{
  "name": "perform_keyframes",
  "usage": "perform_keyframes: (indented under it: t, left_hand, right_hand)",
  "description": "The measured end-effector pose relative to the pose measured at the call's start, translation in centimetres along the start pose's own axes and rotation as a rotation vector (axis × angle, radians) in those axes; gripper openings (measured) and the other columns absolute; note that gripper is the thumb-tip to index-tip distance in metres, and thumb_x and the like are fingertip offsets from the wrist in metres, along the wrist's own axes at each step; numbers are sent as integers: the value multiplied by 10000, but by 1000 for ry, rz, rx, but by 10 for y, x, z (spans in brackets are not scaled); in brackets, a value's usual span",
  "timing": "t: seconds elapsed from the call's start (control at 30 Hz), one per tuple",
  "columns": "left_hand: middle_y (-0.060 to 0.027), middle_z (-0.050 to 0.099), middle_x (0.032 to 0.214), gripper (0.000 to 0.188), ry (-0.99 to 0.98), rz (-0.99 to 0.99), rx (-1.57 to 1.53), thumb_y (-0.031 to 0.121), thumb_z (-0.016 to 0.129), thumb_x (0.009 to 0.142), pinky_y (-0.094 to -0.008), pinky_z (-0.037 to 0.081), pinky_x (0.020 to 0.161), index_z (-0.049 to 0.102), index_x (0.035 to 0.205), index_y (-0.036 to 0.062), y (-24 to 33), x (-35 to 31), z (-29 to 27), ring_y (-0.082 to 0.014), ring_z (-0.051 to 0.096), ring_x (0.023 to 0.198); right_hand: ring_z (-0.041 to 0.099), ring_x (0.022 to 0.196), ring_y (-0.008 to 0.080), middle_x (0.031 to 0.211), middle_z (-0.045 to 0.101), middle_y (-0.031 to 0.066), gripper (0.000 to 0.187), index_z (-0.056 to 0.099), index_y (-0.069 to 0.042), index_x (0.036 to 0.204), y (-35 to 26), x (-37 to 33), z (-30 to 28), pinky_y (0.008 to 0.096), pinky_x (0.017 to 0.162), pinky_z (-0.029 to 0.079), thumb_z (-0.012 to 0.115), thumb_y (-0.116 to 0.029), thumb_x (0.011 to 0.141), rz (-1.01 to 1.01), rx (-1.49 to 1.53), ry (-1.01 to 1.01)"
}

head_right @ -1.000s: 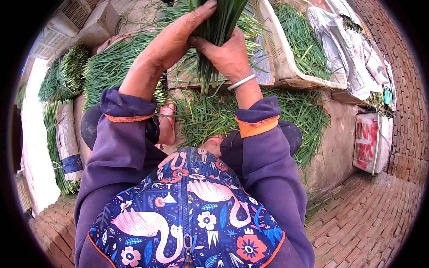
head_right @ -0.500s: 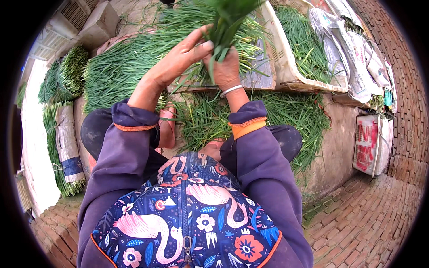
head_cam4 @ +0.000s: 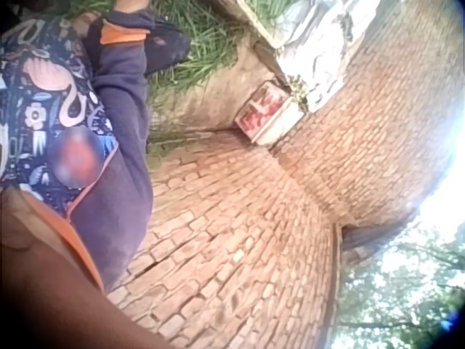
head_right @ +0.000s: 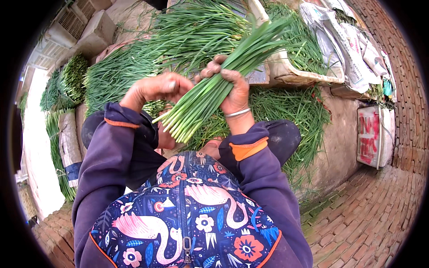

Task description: The person sorts through bunches of green chives, removing individual yellowed or damaged blades by hand and gathering the cleaned chives into a bundle.

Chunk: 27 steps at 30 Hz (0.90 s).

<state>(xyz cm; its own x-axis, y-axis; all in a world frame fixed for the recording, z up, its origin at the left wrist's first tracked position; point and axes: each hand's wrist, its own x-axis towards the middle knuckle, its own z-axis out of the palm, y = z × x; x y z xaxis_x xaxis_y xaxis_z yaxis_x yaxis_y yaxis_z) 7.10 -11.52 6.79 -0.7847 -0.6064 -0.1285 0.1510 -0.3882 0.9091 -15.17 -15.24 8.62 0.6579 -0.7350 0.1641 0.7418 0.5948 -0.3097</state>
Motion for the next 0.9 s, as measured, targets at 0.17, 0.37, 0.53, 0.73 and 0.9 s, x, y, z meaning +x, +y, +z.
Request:
perform_keyframes:
  t: [0.17,0.37,0.53,0.73,0.9]
  left_hand:
    - [-263,577,1212,882,-30,97,-728,403,809,690,-457,449,1003,416,1333,-56,-37,4,81,-390,556,1161]
    - [-70,553,824,570,280,149,-604,150,743,727,-358,531,713,467,1209,25,-53,-13,127,-253,634,747]
    - [-81,526,762,537,469,146,-553,136,689,750,-296,444,575,462,1216,-4,-49,-46,126,-169,518,590]
    - [-75,489,751,516,412,328,-725,109,640,769,-285,431,541,453,1241,19,-66,-60,121,-169,512,596]
    - [-78,485,763,524,303,382,-865,125,659,754,-297,425,490,460,1229,29,-79,-57,125,-173,519,583]
  right_hand:
    - [599,874,238,882,570,56,346,514,-41,1100,29,-14,3,438,847,518,611,-88,771,61,-122,76]
    - [602,951,239,994,599,90,474,502,-22,1219,34,-24,11,386,853,527,678,-152,798,345,-504,54]
    - [498,1154,173,1255,542,67,639,475,-19,1303,18,-9,17,339,994,399,745,-312,803,439,-956,-149]
    - [519,637,48,742,632,-7,158,666,-8,913,-36,-11,5,233,591,458,696,-147,844,120,-1622,169]
    - [656,757,208,880,667,108,158,649,-15,993,-63,-3,32,297,676,511,640,-60,841,-374,-1979,108]
